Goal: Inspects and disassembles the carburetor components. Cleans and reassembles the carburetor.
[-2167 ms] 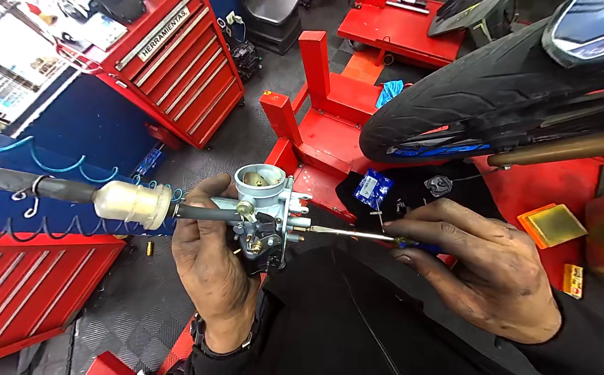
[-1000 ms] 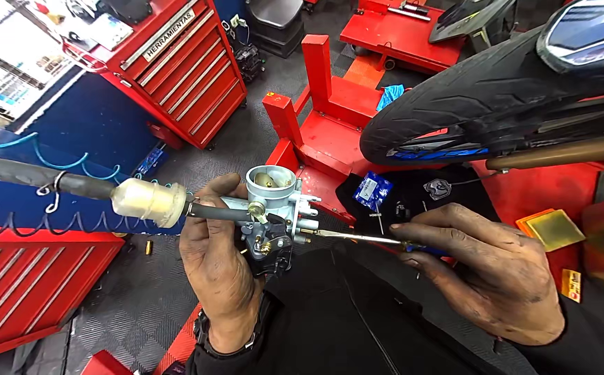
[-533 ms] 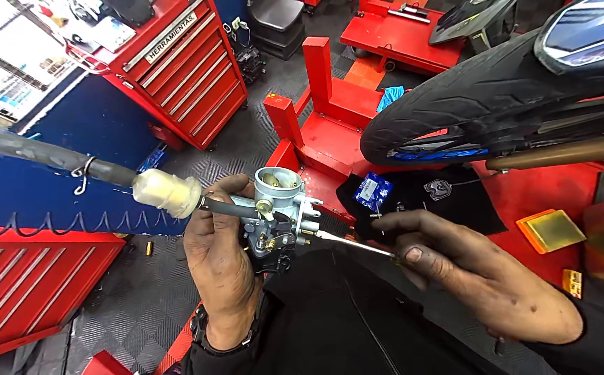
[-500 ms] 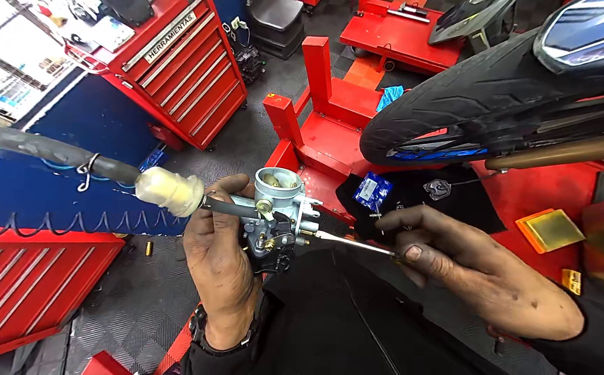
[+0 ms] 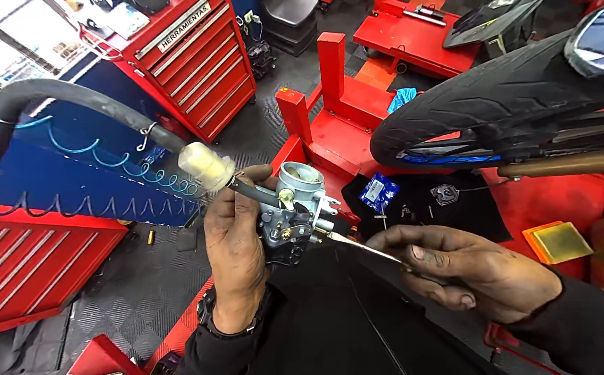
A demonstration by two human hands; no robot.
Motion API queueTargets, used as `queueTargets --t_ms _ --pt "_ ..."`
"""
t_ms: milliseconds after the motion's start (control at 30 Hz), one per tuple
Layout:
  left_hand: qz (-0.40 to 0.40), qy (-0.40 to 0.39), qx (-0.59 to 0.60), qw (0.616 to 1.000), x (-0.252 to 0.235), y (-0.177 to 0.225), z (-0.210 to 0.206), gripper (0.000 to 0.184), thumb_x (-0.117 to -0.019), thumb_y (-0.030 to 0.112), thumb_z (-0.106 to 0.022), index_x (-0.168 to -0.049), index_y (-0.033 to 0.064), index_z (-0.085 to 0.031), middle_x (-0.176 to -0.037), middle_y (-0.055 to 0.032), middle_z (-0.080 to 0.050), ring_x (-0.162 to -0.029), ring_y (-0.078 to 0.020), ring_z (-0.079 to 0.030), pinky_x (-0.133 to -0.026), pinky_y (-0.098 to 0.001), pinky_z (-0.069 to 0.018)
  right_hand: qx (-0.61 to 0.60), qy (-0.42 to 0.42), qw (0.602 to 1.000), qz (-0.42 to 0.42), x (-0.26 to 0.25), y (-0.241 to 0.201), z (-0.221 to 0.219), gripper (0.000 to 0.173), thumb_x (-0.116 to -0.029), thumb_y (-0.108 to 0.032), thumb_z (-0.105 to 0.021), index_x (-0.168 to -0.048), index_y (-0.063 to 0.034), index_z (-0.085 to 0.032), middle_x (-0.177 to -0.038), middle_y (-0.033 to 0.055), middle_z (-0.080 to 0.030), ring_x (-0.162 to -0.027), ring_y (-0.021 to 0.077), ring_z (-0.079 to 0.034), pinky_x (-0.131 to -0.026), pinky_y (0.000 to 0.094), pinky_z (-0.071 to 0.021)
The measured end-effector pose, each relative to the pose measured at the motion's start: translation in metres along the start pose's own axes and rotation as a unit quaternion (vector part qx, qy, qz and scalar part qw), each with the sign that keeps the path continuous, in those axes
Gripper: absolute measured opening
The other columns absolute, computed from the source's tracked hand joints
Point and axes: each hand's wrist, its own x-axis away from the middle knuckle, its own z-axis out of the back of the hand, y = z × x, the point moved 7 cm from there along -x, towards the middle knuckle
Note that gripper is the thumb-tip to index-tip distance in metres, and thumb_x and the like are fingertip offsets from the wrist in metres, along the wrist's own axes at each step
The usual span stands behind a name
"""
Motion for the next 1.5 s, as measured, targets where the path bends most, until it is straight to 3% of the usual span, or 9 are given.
queueTargets --t_ms 133,233,300,433,500,567,700,800,1500 --pt "-0.005 0.007 -0.009 1.0 -0.003 0.002 0.003 0.035 -0.1122 0.025 -0.038 -0.128 0.0073 -0.063 -0.109 -0.0077 -0.072 -0.087 -0.0141 -0.071 -0.072 -0.0287 -0.0618 0.318 0.112 0.93 0.149 0.009 -0.016 0.0 0.029 -0.0961 -0.039 -0.071 -0.116 -0.0185 -0.064 -0.085 -0.0021 -0.065 -0.067 0.006 -0.06 -0.056 0.02 -0.051" --pt "0.0 0.01 0.003 1.0 -0.002 0.001 0.001 0.035 -0.1123 0.024 -0.038 -0.128 0.0067 -0.064 -0.108 -0.008 -0.072 -0.087 -0.0141 -0.072 -0.074 -0.029 -0.0619 0.64 0.226 0.638 0.363 0.027 -0.031 -0.021 0.016 -0.0996 -0.025 -0.061 -0.109 -0.014 -0.069 -0.096 0.0007 -0.07 -0.083 0.0123 -0.067 -0.069 0.0295 -0.0573" --pt "-0.001 0.008 0.003 1.0 -0.001 0.0 -0.001 0.035 -0.1121 0.025 -0.038 -0.127 0.0073 -0.064 -0.105 -0.0074 -0.072 -0.084 -0.0132 -0.071 -0.071 -0.028 -0.0617 0.689 0.243 0.557 0.395 0.03 -0.025 -0.027 0.02 -0.1002 -0.019 -0.056 -0.113 -0.0115 -0.069 -0.094 0.0083 -0.073 -0.081 0.021 -0.069 -0.067 0.0381 -0.0558" --pt "0.013 -0.005 -0.022 1.0 0.001 -0.002 0.001 0.035 -0.1122 0.026 -0.038 -0.128 0.0093 -0.065 -0.105 -0.007 -0.072 -0.082 -0.0133 -0.071 -0.068 -0.0279 -0.0614 0.3 0.12 0.933 0.159 0.006 -0.01 -0.002 0.028 -0.1071 -0.035 -0.052 -0.125 -0.0184 -0.065 -0.071 0.0002 -0.058 -0.053 0.0037 -0.05 -0.046 0.0168 -0.042" --pt "0.022 -0.01 -0.031 0.999 0.001 -0.002 0.0 0.036 -0.1123 0.026 -0.038 -0.128 0.0104 -0.065 -0.104 -0.0062 -0.072 -0.08 -0.0126 -0.07 -0.065 -0.027 -0.0606 0.1 0.058 0.992 0.047 0.002 -0.001 -0.002 0.025 -0.104 -0.034 -0.058 -0.12 -0.0159 -0.066 -0.067 0.0018 -0.051 -0.047 0.0027 -0.044 -0.041 0.0161 -0.0383" --pt "0.017 -0.012 -0.032 0.999 -0.001 0.001 -0.001 0.037 -0.1127 0.027 -0.036 -0.129 0.0104 -0.064 -0.103 -0.0062 -0.072 -0.078 -0.0127 -0.07 -0.063 -0.0274 -0.0608 0.226 0.085 0.967 0.084 0.006 -0.007 -0.004 0.026 -0.1023 -0.037 -0.062 -0.119 -0.0175 -0.065 -0.071 -0.0004 -0.058 -0.053 0.003 -0.049 -0.046 0.0169 -0.0408" --pt "0.007 0.003 -0.023 1.0 -0.002 0.004 -0.003 0.036 -0.1124 0.025 -0.037 -0.127 0.0068 -0.065 -0.102 -0.0084 -0.072 -0.08 -0.0149 -0.071 -0.067 -0.0299 -0.0617 0.692 0.201 0.634 0.281 0.017 -0.028 -0.028 0.031 -0.1065 -0.035 -0.048 -0.115 -0.0137 -0.07 -0.084 -0.0034 -0.063 -0.067 0.0096 -0.061 -0.054 0.0285 -0.0495" --pt "0.009 0.012 -0.039 0.999 0.001 0.003 -0.005 0.036 -0.1124 0.025 -0.037 -0.128 0.007 -0.064 -0.105 -0.008 -0.073 -0.084 -0.0157 -0.072 -0.071 -0.0316 -0.0625 0.775 0.24 0.512 0.28 0.015 -0.025 -0.037 0.03 -0.1053 -0.028 -0.047 -0.108 -0.0092 -0.07 -0.078 0.0033 -0.059 -0.061 0.019 -0.059 -0.047 0.0343 -0.0439" --pt "0.055 0.019 -0.068 0.996 0.023 -0.021 -0.002 0.029 -0.111 0.027 -0.041 -0.108 0.0134 -0.066 -0.092 0.0009 -0.068 -0.075 -0.0088 -0.067 -0.063 -0.0252 -0.0588 0.753 0.244 0.572 0.214 0.023 0.008 -0.042 0.03 -0.1054 -0.031 -0.045 -0.088 -0.0158 -0.063 -0.063 -0.0039 -0.053 -0.051 0.012 -0.054 -0.041 0.0309 -0.0388"
